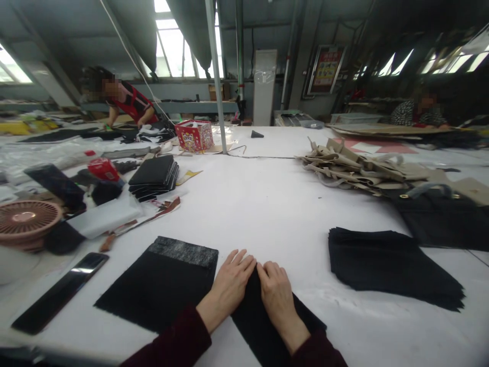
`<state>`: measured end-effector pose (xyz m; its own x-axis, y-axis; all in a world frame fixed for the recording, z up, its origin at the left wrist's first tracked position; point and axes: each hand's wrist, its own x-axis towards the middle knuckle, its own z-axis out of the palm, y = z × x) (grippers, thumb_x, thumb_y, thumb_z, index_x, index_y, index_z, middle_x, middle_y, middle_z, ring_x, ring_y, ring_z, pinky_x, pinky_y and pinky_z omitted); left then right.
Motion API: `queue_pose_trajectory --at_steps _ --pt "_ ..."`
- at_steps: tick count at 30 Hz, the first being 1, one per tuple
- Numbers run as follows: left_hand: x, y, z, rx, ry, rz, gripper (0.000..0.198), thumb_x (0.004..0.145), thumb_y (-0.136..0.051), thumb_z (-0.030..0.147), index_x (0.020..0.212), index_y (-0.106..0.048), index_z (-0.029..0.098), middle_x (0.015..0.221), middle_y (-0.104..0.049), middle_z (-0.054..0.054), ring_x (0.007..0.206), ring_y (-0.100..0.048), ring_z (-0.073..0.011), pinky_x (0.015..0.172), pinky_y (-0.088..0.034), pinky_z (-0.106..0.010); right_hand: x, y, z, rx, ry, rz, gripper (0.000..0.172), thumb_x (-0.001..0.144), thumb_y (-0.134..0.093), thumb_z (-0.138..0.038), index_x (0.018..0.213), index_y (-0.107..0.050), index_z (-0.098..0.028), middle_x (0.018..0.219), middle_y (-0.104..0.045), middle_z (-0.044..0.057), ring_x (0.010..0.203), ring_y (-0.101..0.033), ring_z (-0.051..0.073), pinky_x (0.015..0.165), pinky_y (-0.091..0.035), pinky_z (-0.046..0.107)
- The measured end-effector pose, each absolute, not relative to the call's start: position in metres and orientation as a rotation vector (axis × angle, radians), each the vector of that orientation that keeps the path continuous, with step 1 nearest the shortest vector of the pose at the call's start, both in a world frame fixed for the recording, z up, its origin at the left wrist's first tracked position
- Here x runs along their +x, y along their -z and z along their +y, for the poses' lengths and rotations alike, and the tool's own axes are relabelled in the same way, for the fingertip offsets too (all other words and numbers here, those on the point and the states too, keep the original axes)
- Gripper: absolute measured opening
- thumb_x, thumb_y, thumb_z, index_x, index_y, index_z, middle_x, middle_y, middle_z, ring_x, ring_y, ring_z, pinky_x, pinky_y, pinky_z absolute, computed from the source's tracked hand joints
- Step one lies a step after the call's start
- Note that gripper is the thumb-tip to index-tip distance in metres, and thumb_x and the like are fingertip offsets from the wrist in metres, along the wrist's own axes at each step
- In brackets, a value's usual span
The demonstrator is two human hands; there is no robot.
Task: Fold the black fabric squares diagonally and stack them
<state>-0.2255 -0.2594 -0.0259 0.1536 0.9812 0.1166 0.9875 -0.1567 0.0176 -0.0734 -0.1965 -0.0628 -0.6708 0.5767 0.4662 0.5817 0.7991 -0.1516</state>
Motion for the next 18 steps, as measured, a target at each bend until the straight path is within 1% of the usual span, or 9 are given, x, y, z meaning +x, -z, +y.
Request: queue_pose_trajectory --at_steps 3,6,9,13,18 --pt "-0.235 0.023 -0.255 -2.374 0.101 -1.931 0.046 0.09 -0.047 0.015 0.136 -0.047 0.016 0.133 -0.056 -0.006 0.131 -0.04 -0.025 0.117 -0.016 -0.041 -0.076 0.061 -0.191 -0.882 -0.066 -2.479 0.026 0.092 -0.048 -0.007 0.111 -0.062 -0.018 0.086 -0.056 0.006 0.08 -0.049 0.02 0.072 -0.036 0.033" --pt "-0.236 0.02 -0.256 -2.383 0.1 -1.916 0.05 0.089 -0.047 0.014 0.139 -0.043 0.019 0.131 -0.056 -0.006 0.127 -0.043 -0.0228 0.117 -0.017 -0.04 -0.07 0.063 -0.19 -0.879 -0.141 -2.464 0.028 0.094 -0.047 -0.009 0.116 -0.061 -0.02 0.087 -0.056 0.005 0.082 -0.049 0.02 0.073 -0.036 0.032" --pt "-0.233 0.019 -0.258 -2.379 0.104 -1.922 0.05 0.088 -0.047 0.013 0.138 -0.044 0.02 0.129 -0.055 -0.006 0.123 -0.045 -0.0221 0.116 -0.018 -0.04 -0.06 0.066 -0.191 -0.853 -0.172 -2.456 0.03 0.094 -0.045 -0.009 0.117 -0.061 -0.019 0.088 -0.055 0.006 0.083 -0.049 0.02 0.074 -0.036 0.032" --pt "-0.23 0.019 -0.259 -2.377 0.102 -1.898 0.052 0.086 -0.047 0.012 0.138 -0.043 0.019 0.13 -0.054 -0.007 0.127 -0.041 -0.0222 0.117 -0.017 -0.04 -0.049 0.067 -0.193 -0.84 -0.168 -2.45 0.029 0.095 -0.044 -0.009 0.117 -0.062 -0.017 0.088 -0.055 0.006 0.083 -0.048 0.02 0.074 -0.037 0.032" --pt "-0.229 0.02 -0.259 -2.41 0.056 -1.85 0.055 0.086 -0.048 0.013 0.14 -0.04 0.019 0.129 -0.055 -0.008 0.125 -0.043 -0.022 0.116 -0.019 -0.039 -0.038 0.068 -0.195 -0.83 -0.15 -2.444 0.031 0.095 -0.042 -0.009 0.118 -0.061 -0.017 0.089 -0.055 0.006 0.084 -0.047 0.02 0.075 -0.038 0.032"
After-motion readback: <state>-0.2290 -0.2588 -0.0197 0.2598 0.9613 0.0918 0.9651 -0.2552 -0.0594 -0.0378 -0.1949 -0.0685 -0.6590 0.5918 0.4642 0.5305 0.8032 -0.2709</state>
